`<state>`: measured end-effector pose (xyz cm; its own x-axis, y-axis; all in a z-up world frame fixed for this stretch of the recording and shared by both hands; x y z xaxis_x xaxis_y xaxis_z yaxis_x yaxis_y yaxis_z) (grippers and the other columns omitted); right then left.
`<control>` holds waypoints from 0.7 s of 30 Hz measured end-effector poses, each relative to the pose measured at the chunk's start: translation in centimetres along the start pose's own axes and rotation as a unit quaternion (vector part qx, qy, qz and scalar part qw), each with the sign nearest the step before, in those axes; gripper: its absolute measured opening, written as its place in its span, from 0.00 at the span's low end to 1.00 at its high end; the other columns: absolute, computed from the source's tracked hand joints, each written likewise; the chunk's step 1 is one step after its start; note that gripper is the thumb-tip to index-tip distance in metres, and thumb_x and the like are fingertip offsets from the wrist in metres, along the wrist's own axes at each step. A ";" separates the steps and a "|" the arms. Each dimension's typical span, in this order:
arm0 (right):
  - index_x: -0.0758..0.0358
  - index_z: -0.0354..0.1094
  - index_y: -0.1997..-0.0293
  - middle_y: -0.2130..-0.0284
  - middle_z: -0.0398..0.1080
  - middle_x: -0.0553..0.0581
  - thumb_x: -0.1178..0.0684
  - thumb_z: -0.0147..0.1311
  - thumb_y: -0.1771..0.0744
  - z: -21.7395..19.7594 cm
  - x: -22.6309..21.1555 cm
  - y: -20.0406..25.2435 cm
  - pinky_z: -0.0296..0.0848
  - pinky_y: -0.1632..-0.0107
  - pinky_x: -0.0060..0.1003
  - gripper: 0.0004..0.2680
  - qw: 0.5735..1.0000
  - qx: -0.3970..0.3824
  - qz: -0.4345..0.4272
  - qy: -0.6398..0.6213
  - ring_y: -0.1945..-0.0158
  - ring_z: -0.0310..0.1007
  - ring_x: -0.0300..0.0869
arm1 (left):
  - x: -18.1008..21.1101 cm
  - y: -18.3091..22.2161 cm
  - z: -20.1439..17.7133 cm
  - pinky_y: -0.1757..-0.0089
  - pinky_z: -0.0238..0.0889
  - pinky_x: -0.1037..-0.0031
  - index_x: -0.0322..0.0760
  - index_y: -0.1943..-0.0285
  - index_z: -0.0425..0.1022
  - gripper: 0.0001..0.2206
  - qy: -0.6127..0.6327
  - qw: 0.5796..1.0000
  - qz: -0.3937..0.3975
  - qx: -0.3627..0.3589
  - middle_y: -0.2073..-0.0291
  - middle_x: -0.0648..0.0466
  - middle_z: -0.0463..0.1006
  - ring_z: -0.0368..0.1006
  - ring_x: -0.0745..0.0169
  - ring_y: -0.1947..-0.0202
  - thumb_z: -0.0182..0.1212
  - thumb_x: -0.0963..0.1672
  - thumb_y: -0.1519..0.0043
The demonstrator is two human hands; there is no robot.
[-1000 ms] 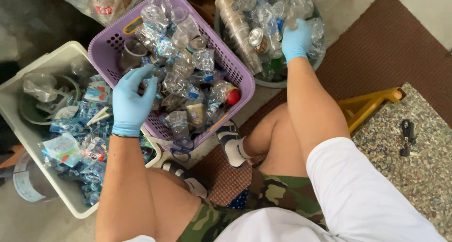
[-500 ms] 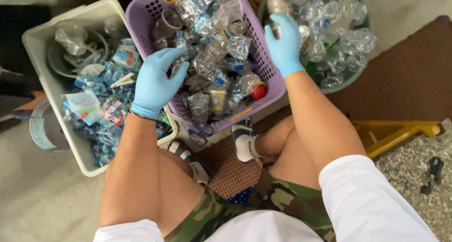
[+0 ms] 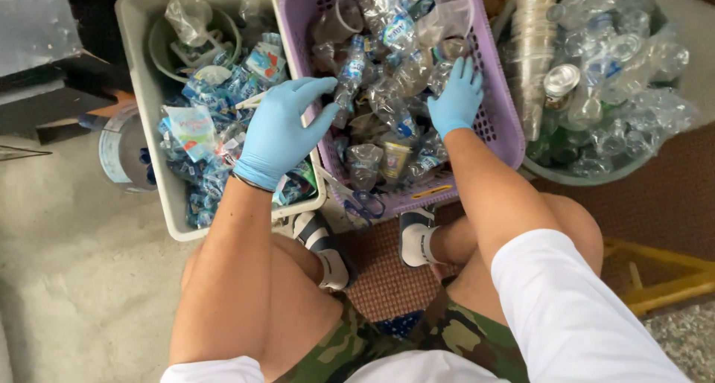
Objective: Sorting plastic bottles and removing labels using scissors
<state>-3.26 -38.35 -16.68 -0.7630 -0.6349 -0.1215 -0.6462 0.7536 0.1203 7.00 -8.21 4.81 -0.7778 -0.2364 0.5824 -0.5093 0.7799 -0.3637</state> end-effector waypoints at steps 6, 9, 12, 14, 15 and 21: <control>0.58 0.48 0.26 0.32 0.53 0.57 0.44 0.71 0.39 2.7 1.3 -2.6 0.68 0.37 0.54 0.36 0.999 -0.011 0.012 0.028 0.33 0.56 0.58 | -1.2 1.7 -1.2 0.52 0.69 0.57 0.43 0.42 0.79 0.13 -0.038 0.999 -0.025 -0.014 0.57 0.49 0.82 0.79 0.43 0.54 0.66 0.42 0.36; 0.56 0.54 0.30 0.41 0.56 0.55 0.40 0.71 0.43 2.1 1.6 -3.0 0.71 0.45 0.54 0.36 1.000 -0.001 0.006 0.019 0.41 0.61 0.58 | -1.6 2.6 -1.3 0.52 0.69 0.57 0.41 0.42 0.79 0.13 -0.039 0.999 -0.032 -0.017 0.57 0.48 0.82 0.79 0.43 0.54 0.66 0.42 0.36; 0.65 0.60 0.37 0.43 0.58 0.63 0.38 0.72 0.44 -0.5 0.9 -2.2 0.70 0.44 0.56 0.34 0.998 -0.063 -0.006 -0.012 0.41 0.62 0.63 | -2.3 3.1 -1.1 0.51 0.68 0.58 0.41 0.43 0.79 0.12 -0.047 0.998 -0.037 -0.028 0.57 0.49 0.82 0.79 0.44 0.53 0.65 0.42 0.35; 0.69 0.60 0.38 0.42 0.58 0.67 0.38 0.72 0.43 -1.8 1.0 -2.5 0.70 0.44 0.59 0.34 0.995 -0.091 -0.022 -0.025 0.40 0.62 0.67 | -2.2 3.0 -0.8 0.51 0.68 0.58 0.42 0.43 0.79 0.12 -0.049 0.998 -0.034 -0.024 0.57 0.48 0.82 0.79 0.44 0.53 0.65 0.42 0.36; 0.72 0.60 0.40 0.42 0.57 0.72 0.38 0.73 0.43 -2.3 1.0 -2.5 0.70 0.44 0.61 0.34 0.991 -0.121 -0.037 -0.039 0.40 0.62 0.70 | -2.1 3.1 -0.7 0.51 0.68 0.57 0.42 0.43 0.79 0.12 -0.052 0.998 -0.032 -0.022 0.58 0.48 0.82 0.79 0.43 0.54 0.66 0.42 0.36; 0.72 0.64 0.38 0.41 0.60 0.75 0.36 0.78 0.49 -9.4 0.3 -2.5 0.69 0.41 0.66 0.40 0.978 -0.166 -0.124 -0.041 0.39 0.65 0.73 | -0.1 2.2 0.1 0.51 0.69 0.56 0.41 0.44 0.79 0.12 -0.057 0.998 0.022 -0.003 0.57 0.47 0.83 0.79 0.43 0.53 0.65 0.43 0.36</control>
<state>-2.04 -42.04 -7.78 -0.5877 -0.7647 -0.2644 -0.7907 0.4736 0.3879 5.97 -6.50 3.86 -0.8367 -0.2653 0.4791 -0.4714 0.7941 -0.3837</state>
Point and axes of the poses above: each hand's wrist, its own y-axis away from the middle knuckle, its own z-axis out of the palm, x = y × z, the point moved 7 cm from there along -y, towards the middle knuckle
